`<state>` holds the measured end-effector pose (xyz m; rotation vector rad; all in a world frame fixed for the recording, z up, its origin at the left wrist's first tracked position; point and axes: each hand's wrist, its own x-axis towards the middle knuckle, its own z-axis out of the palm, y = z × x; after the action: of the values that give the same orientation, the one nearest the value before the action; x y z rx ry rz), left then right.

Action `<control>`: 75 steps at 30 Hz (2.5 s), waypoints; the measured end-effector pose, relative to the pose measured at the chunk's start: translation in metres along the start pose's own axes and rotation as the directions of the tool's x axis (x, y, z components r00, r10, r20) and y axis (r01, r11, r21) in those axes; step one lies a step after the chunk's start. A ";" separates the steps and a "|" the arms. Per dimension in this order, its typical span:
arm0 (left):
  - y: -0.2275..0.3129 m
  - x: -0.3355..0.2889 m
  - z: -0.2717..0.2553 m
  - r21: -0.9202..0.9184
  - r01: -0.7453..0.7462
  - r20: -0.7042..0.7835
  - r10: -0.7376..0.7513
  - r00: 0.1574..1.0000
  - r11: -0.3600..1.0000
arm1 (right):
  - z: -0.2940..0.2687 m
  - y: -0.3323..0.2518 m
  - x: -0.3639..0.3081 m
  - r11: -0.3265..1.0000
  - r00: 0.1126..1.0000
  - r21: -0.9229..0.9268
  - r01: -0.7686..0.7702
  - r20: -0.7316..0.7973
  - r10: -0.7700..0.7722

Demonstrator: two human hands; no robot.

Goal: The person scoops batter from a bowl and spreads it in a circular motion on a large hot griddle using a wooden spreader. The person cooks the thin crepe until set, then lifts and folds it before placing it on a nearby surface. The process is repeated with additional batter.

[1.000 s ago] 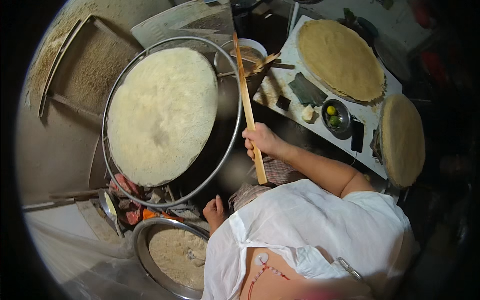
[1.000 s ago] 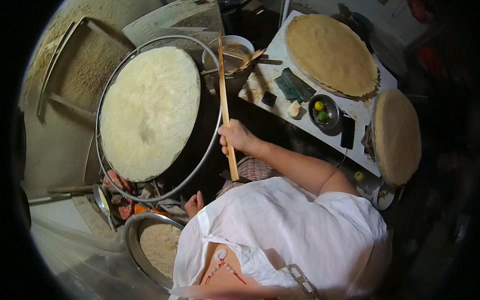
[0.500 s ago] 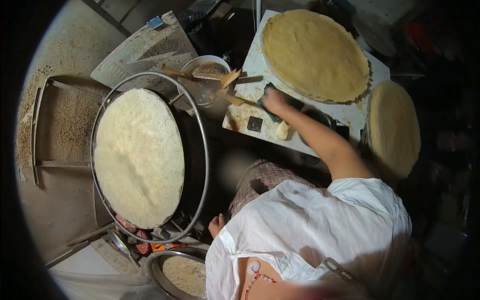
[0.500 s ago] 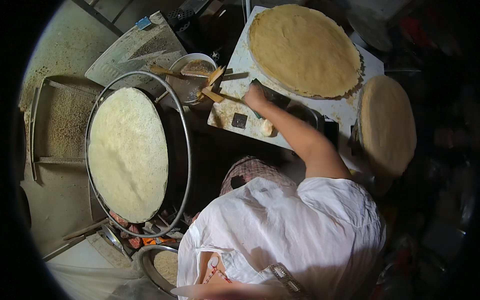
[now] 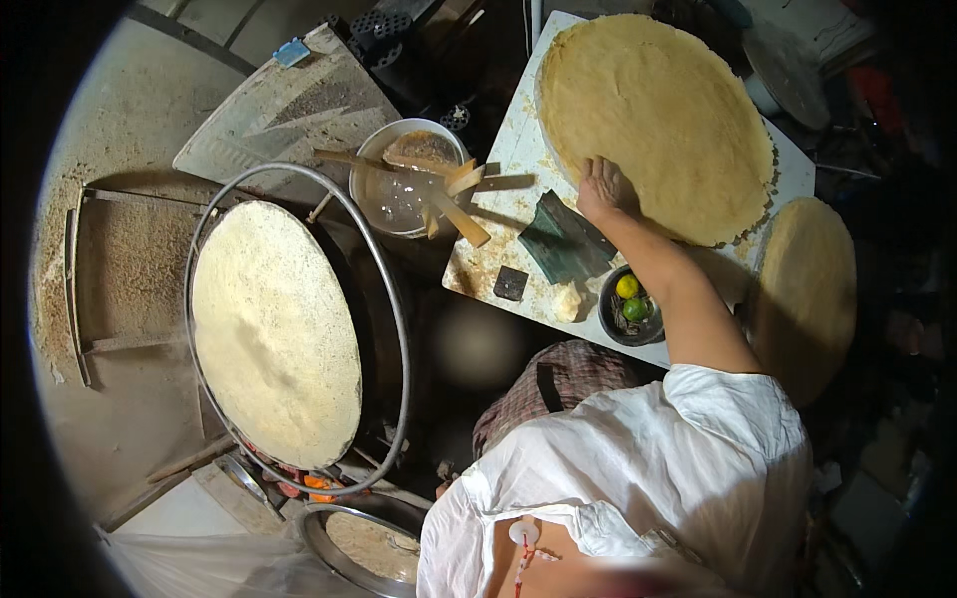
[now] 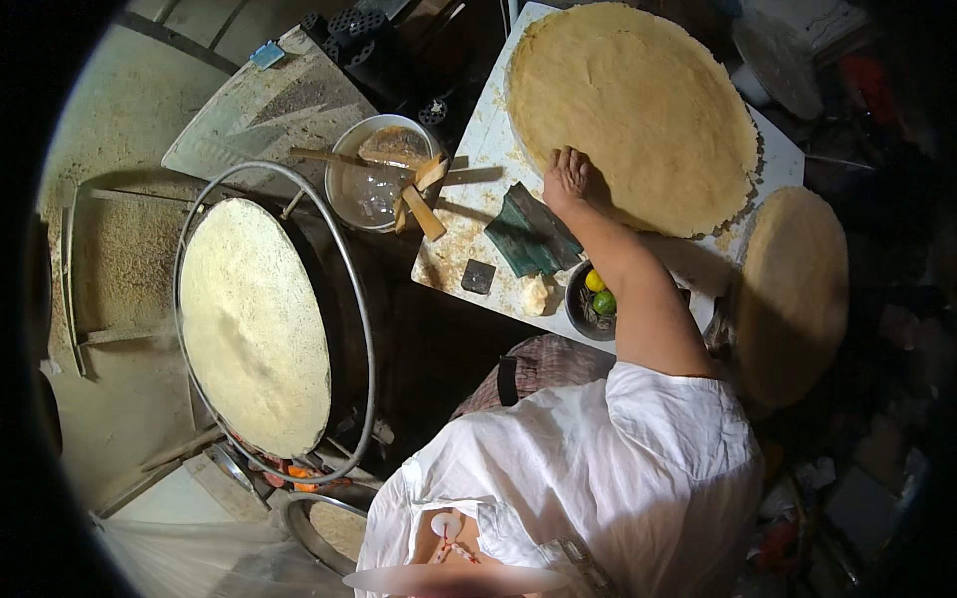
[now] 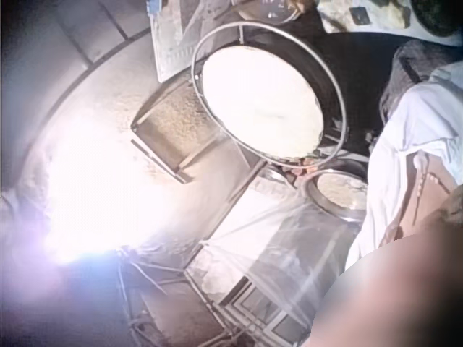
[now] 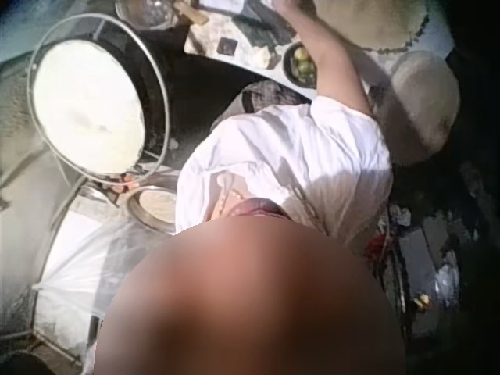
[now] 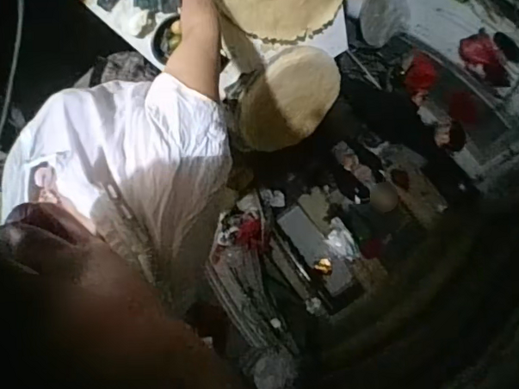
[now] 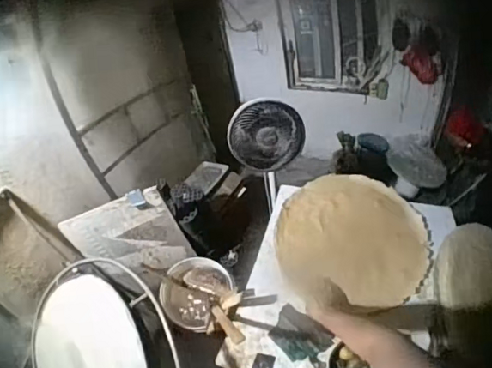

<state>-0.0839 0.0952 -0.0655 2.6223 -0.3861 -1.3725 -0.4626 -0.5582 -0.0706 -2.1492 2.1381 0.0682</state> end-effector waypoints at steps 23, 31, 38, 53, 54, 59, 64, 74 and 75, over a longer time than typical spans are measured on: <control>0.320 -0.004 -0.018 0.320 -0.804 0.437 0.675 0.594 0.501 | -0.222 0.121 0.032 0.845 0.997 0.534 -0.036 -0.040 0.068; 0.487 -0.086 0.125 -0.327 -0.368 0.804 0.461 0.376 0.870 | -0.434 0.268 0.082 0.794 0.937 0.607 0.008 -0.283 0.206; 0.648 -0.207 0.284 -0.506 0.388 0.834 0.552 -0.009 0.771 | -0.600 0.407 -0.090 0.595 0.868 0.803 -0.040 -0.266 0.418; 0.636 -0.193 0.397 -0.262 -0.141 0.957 0.276 0.090 0.955 | 0.005 0.647 -0.580 -0.006 0.304 0.949 -0.316 0.107 0.947; 0.621 -0.177 0.381 -0.220 -0.112 0.966 0.233 0.117 0.969 | 0.051 0.643 -0.603 0.189 0.329 0.803 -0.566 0.010 0.944; 0.537 -0.124 0.264 -0.192 -0.325 0.836 0.328 0.440 0.926 | 0.152 0.632 -0.622 0.632 0.537 0.441 -0.638 -0.334 0.775; 0.477 -0.095 0.193 -0.255 0.010 0.705 0.179 0.687 0.967 | 0.134 0.653 -0.608 -0.643 0.297 0.728 0.236 0.576 0.761; 0.393 -0.114 0.125 -0.314 0.050 0.616 0.163 0.770 0.948 | 0.061 0.641 -0.532 -0.390 -0.201 0.614 -0.687 0.354 0.913; 0.386 -0.120 0.115 -0.292 -0.025 0.554 0.191 0.810 0.956 | 0.060 0.632 -0.522 -0.316 -0.217 0.490 -0.813 0.249 0.944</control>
<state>-0.3034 -0.2397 0.0621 1.8862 -0.3745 -2.0052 -1.0956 -0.0341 -0.1024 0.4392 2.8261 -0.6378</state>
